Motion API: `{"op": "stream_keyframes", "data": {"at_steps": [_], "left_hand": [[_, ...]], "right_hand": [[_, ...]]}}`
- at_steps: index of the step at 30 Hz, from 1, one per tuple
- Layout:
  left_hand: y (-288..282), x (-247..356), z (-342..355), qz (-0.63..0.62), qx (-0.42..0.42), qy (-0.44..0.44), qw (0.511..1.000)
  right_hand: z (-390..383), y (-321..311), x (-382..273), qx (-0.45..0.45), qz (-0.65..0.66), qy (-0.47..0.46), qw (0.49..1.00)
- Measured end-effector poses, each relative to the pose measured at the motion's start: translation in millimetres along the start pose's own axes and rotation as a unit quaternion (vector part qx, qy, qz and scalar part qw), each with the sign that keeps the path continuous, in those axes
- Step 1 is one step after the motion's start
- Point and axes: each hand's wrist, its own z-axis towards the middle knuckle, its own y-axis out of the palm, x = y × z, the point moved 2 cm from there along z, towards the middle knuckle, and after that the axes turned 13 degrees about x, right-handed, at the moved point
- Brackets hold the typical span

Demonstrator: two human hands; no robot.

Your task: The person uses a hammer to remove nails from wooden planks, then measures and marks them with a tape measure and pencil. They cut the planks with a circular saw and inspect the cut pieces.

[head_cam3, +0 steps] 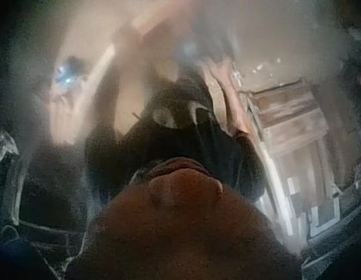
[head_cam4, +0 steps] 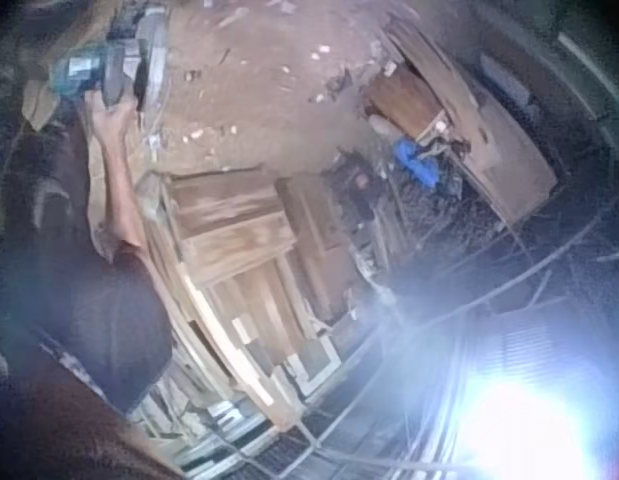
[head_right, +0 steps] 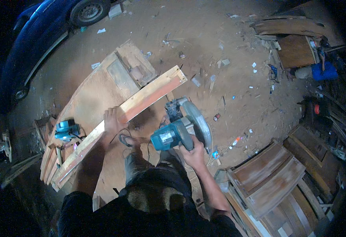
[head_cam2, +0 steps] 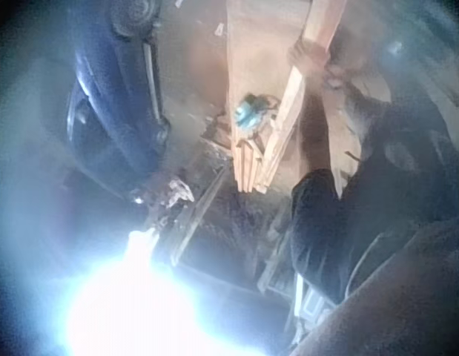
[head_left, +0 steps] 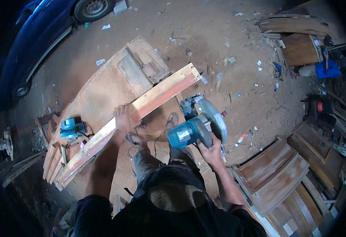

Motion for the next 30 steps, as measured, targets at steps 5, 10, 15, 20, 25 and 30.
{"op": "stream_keyframes", "data": {"at_steps": [5,10,15,20,25,30], "left_hand": [[-1.9,-0.8,14.3,-0.112,-0.051,0.028,0.992],[-10.6,22.4,15.5,-0.065,-0.067,0.018,0.995],[0.6,16.1,14.4,-0.104,-0.084,0.007,0.991],[0.5,16.1,12.2,-0.057,-0.068,0.014,0.996],[-1.8,13.2,17.2,-0.055,-0.106,0.020,0.993],[-6.5,13.7,19.7,-0.052,-0.112,0.026,0.992]], "right_hand": [[17.3,10.2,-13.7,-0.020,-0.021,-0.031,0.999],[33.7,24.1,-31.2,-0.017,0.007,-0.071,0.997],[47.6,37.5,-22.6,-0.035,-0.043,-0.089,0.994],[50.1,44.4,-24.0,-0.043,-0.038,-0.070,0.996],[62.2,48.5,-23.9,-0.059,-0.034,-0.073,0.995],[71.5,49.2,-34.1,-0.087,-0.056,-0.061,0.993]]}}
